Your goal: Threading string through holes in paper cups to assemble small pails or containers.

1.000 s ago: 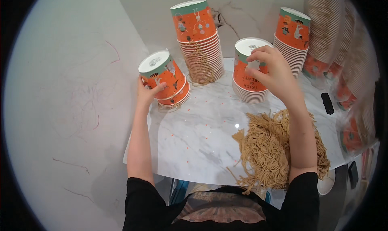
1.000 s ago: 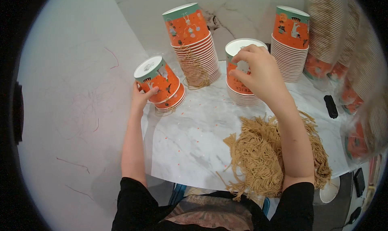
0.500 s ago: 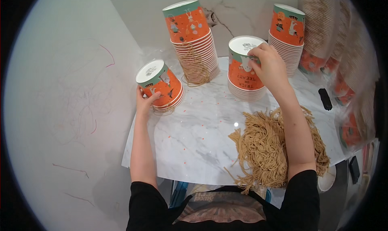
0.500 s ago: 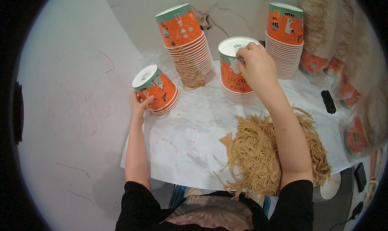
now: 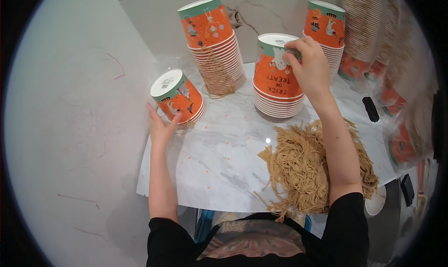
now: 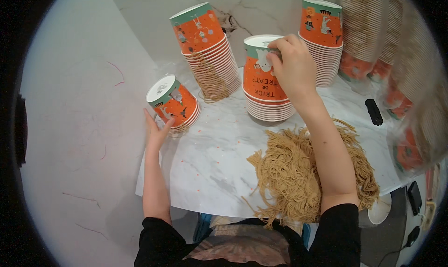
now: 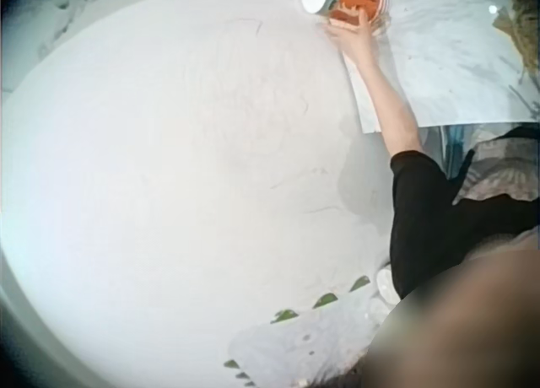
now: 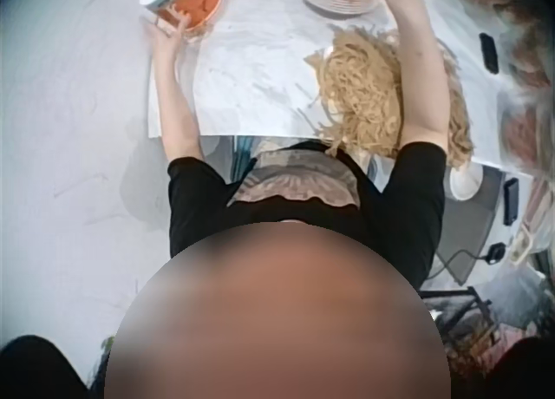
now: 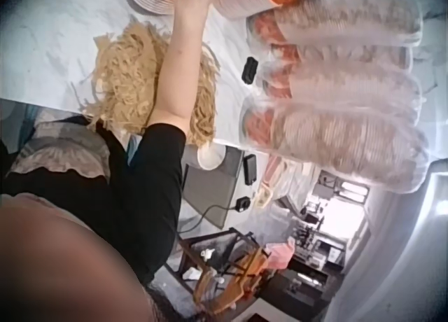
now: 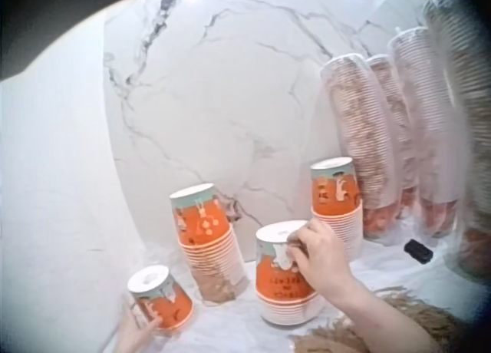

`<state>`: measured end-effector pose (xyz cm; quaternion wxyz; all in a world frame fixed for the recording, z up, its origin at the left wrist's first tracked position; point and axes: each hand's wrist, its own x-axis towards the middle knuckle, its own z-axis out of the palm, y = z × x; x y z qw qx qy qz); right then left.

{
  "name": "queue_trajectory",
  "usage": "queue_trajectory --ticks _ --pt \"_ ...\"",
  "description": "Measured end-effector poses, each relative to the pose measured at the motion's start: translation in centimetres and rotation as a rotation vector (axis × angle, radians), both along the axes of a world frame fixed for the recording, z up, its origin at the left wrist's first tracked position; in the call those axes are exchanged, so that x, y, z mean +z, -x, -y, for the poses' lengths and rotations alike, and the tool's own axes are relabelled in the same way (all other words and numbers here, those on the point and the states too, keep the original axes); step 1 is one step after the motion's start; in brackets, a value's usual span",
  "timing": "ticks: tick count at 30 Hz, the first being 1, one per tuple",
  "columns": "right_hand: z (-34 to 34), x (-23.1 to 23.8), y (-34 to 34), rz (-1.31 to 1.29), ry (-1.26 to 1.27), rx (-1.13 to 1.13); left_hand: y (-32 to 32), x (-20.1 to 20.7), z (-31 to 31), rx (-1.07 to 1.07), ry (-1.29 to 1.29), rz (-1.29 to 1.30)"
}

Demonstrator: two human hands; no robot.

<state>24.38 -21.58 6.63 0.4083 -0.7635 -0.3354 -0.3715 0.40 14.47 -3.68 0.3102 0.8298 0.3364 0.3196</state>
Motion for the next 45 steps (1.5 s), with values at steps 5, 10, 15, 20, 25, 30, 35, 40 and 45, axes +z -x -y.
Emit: queue_trajectory --ticks 5,10,15,20,25,30,35,40,45 --pt "0.2 1.5 1.4 0.161 -0.127 -0.003 0.6 2.1 6.1 0.307 -0.631 -0.177" --pt "0.4 3.9 3.8 0.623 -0.276 0.100 0.6 3.6 11.1 -0.090 -0.484 0.078" --pt "-2.4 2.9 8.4 0.761 -0.187 0.460 -1.0 1.7 13.4 -0.751 0.445 0.804" --pt "-2.3 1.0 10.5 0.402 0.108 0.606 -0.5 -0.3 14.5 -0.575 0.246 1.023" --pt "-1.1 1.2 9.2 0.116 0.403 0.721 0.5 -0.4 15.4 -0.540 0.386 0.964" --pt "1.4 1.4 5.9 -0.266 1.113 0.416 0.5 -0.8 16.0 -0.565 0.522 0.993" --pt "0.0 -0.3 5.0 -0.449 1.284 0.432 0.6 -2.0 15.8 -0.616 0.463 0.937" --pt "0.3 1.6 4.5 -0.433 1.188 0.552 0.9 -2.0 16.5 -0.603 0.409 0.857" --pt "3.0 2.3 7.4 -0.343 1.417 0.487 1.2 -1.2 16.9 -0.610 0.456 0.909"
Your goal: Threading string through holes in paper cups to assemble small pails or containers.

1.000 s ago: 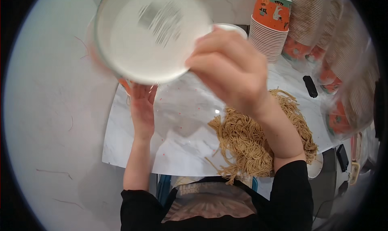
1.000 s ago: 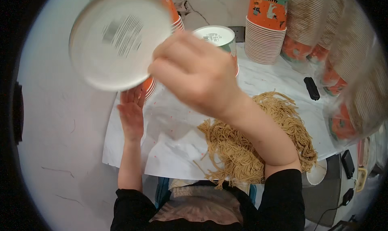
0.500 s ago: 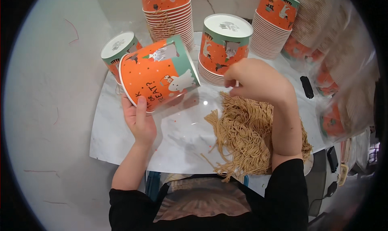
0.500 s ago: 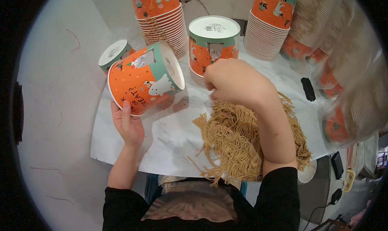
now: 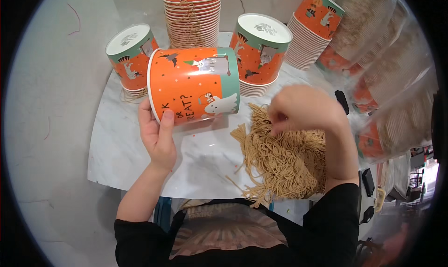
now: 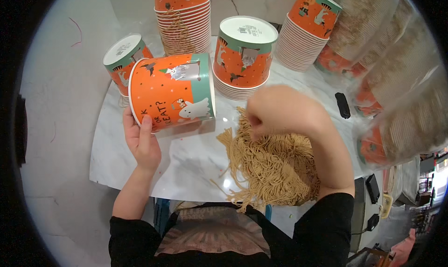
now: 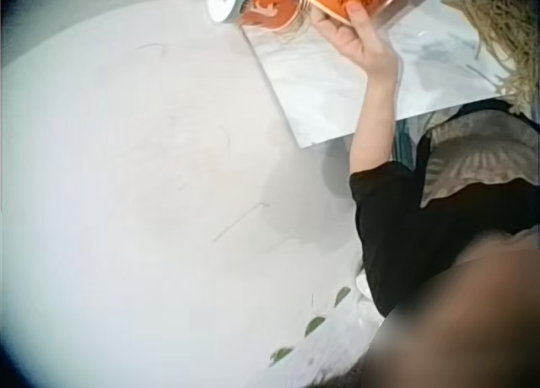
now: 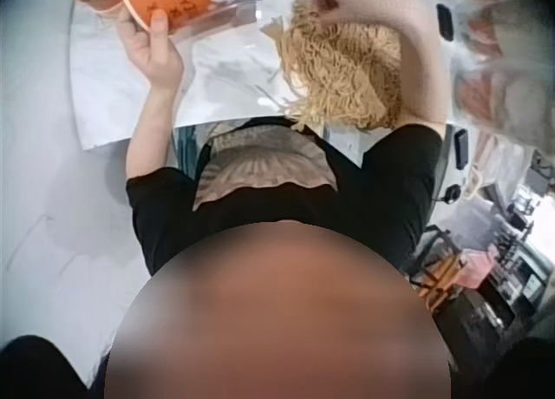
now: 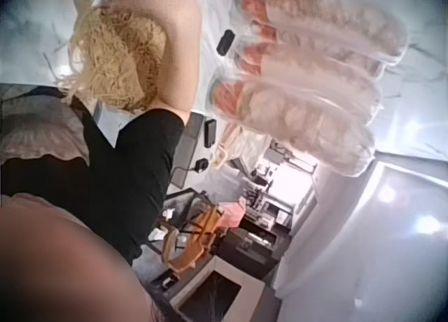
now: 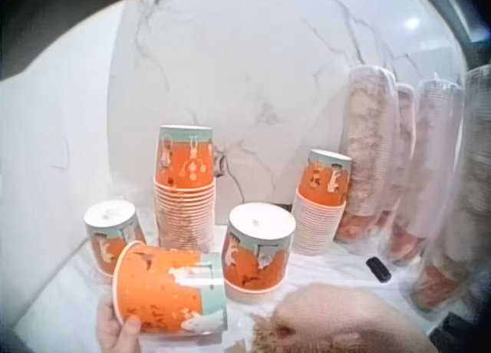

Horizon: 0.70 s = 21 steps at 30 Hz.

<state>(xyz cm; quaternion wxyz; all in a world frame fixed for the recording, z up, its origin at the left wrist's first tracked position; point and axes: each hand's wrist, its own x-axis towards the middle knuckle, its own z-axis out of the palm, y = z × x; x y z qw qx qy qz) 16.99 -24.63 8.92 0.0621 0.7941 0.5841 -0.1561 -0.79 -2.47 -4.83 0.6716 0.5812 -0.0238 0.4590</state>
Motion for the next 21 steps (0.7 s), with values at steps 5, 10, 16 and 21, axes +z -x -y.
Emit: queue_trajectory --ticks 5,10,16,21 --pt "5.0 -3.3 2.7 0.038 -0.299 -0.165 0.5 0.4 0.3 -0.007 -0.007 -0.029" --pt "7.0 -5.1 3.2 0.052 -0.447 -0.230 1.1 0.5 0.5 -0.089 0.015 -0.061" --pt "6.7 -6.9 2.6 -0.014 -0.473 -0.119 1.0 1.0 0.8 -0.138 0.050 -0.096" --pt "6.1 -5.6 1.8 -0.188 -0.755 -0.391 0.9 0.6 0.6 -0.152 0.040 -0.123"
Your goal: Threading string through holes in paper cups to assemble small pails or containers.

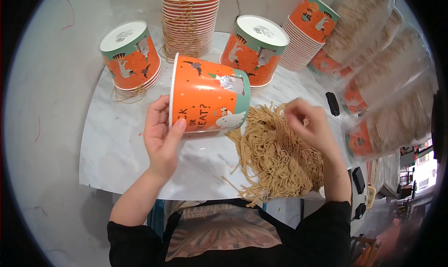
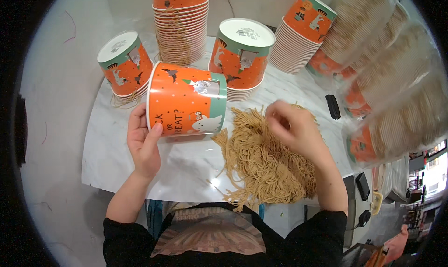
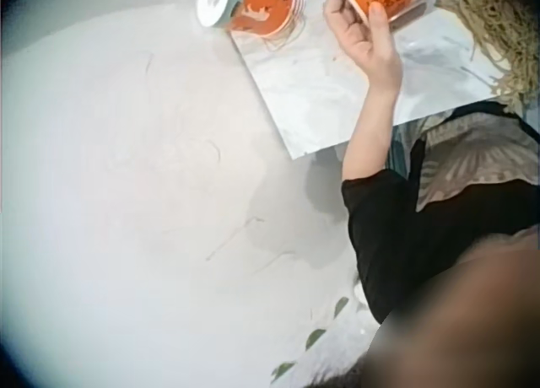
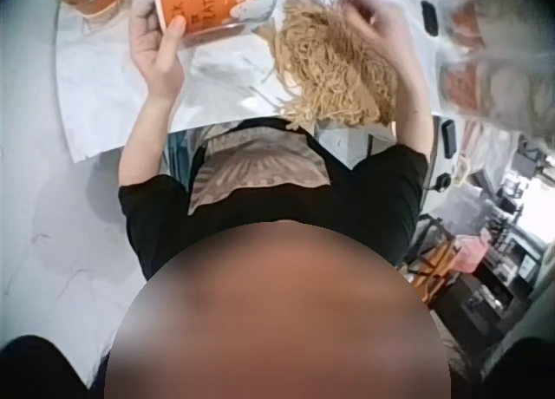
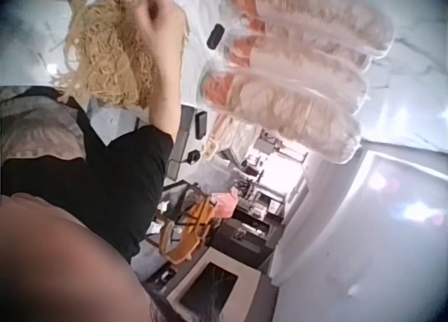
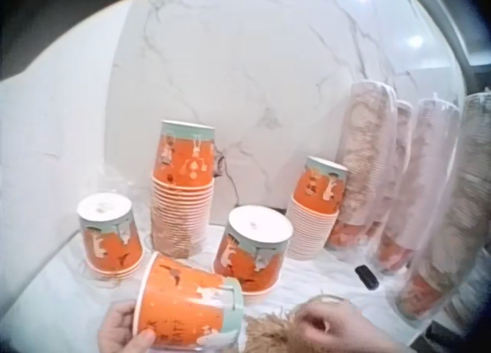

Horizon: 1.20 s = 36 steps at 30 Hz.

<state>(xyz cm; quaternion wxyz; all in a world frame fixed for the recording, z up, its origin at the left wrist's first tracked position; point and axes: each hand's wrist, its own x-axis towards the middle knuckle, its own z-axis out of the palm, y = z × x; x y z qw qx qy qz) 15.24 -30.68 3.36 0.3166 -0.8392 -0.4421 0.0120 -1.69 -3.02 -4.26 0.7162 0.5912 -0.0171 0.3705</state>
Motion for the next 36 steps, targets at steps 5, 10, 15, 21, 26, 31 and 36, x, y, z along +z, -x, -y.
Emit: queue_trajectory --ticks 5,10,15,21,26,31,36 --pt "-3.8 4.3 -2.3 -0.197 -0.537 0.041 -0.4 0.2 0.6 -0.067 0.053 0.028" --pt "-12.0 8.4 -1.1 -0.273 -0.775 0.173 -0.1 -0.3 -0.1 -0.076 -0.050 0.013" --pt "-15.3 15.4 0.9 -0.333 -0.992 0.262 -0.3 0.6 0.0 -0.011 -0.012 0.044" --pt "-18.9 19.2 6.0 0.116 -1.036 -0.094 -0.8 0.7 0.1 -0.101 -0.013 0.070" --pt "-18.7 9.4 3.4 -0.138 -0.261 0.511 0.4 1.2 -0.1 -0.143 0.016 0.018" --pt "-15.5 4.7 5.1 -0.383 -0.161 0.477 0.7 0.8 -0.9 -0.091 -0.027 0.013" --pt "-14.3 4.7 4.2 -0.427 -0.178 0.473 0.7 0.9 -0.8 0.006 -0.184 0.003"
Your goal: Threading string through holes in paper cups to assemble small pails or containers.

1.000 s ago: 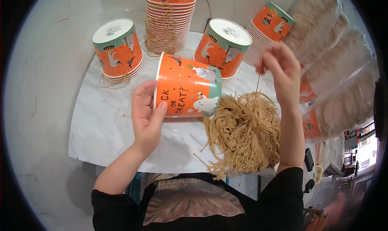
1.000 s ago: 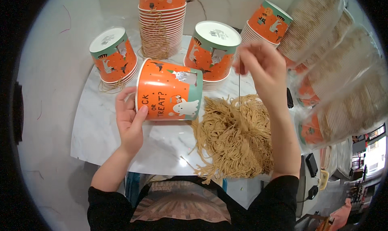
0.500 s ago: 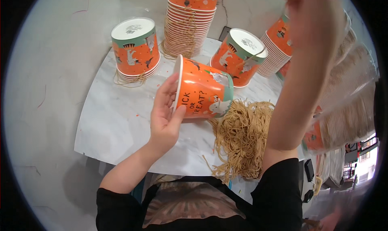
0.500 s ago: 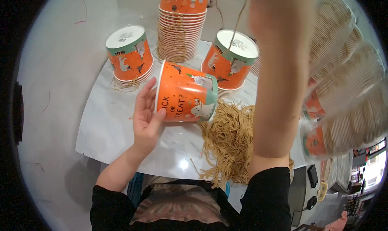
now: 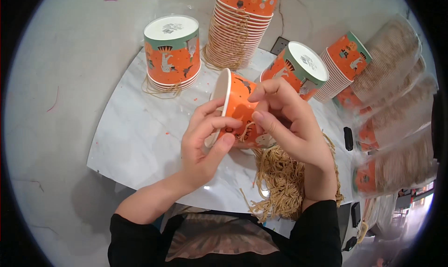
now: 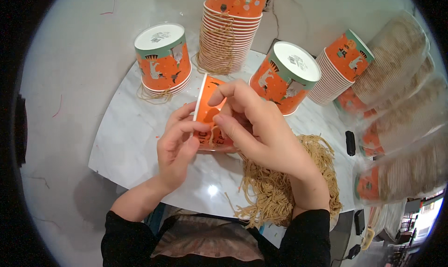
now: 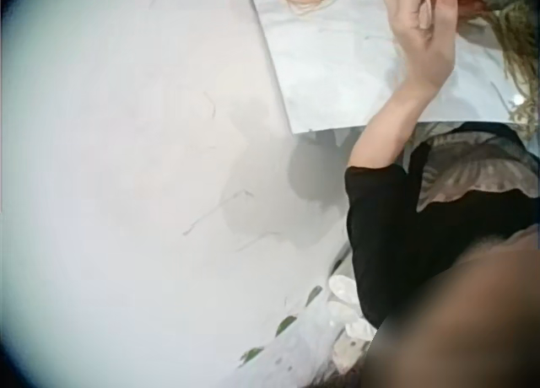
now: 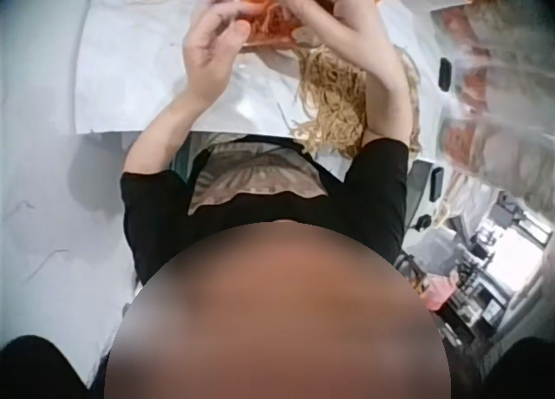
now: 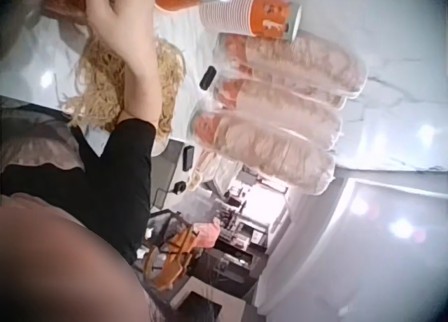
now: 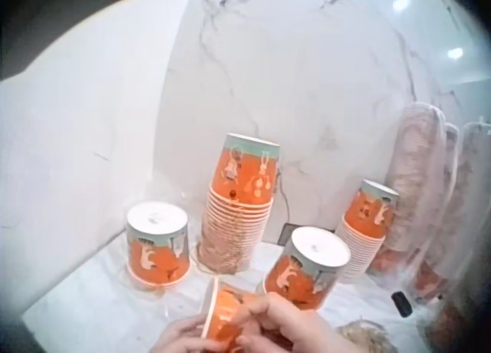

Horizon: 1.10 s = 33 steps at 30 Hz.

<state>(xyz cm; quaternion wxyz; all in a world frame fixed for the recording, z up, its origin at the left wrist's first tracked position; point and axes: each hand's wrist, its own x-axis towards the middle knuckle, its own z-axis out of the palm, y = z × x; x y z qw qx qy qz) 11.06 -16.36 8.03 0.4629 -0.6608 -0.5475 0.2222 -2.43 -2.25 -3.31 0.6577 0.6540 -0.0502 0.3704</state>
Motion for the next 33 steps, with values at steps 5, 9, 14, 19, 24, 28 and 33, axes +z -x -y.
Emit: queue_trajectory --ticks 5,9,14,19,24,28,33 --pt "-0.4 -0.5 0.5 -0.127 -0.072 -0.007 -0.4 0.7 0.1 0.247 -0.306 0.018" --pt "-0.6 -0.8 0.5 -0.029 -0.133 -0.051 -0.5 -0.2 -0.3 0.265 -0.298 -0.006" --pt "-0.2 -0.1 0.9 0.436 -0.057 -0.032 -0.4 0.3 -0.5 0.257 -0.210 0.001" --pt "-0.6 -1.0 0.8 0.539 -0.170 -0.016 -0.4 0.8 -1.5 0.323 -0.325 0.071" --pt "-1.0 -1.3 1.0 0.491 -0.251 -0.005 -0.5 0.8 -1.6 0.338 -0.384 0.119" --pt "-1.2 -1.7 1.3 0.348 -0.219 -0.020 -0.6 0.7 -1.7 0.343 -0.394 0.097" --pt "-1.1 -1.0 1.6 0.390 -0.141 -0.018 -0.3 0.9 -1.7 0.316 -0.347 0.035"
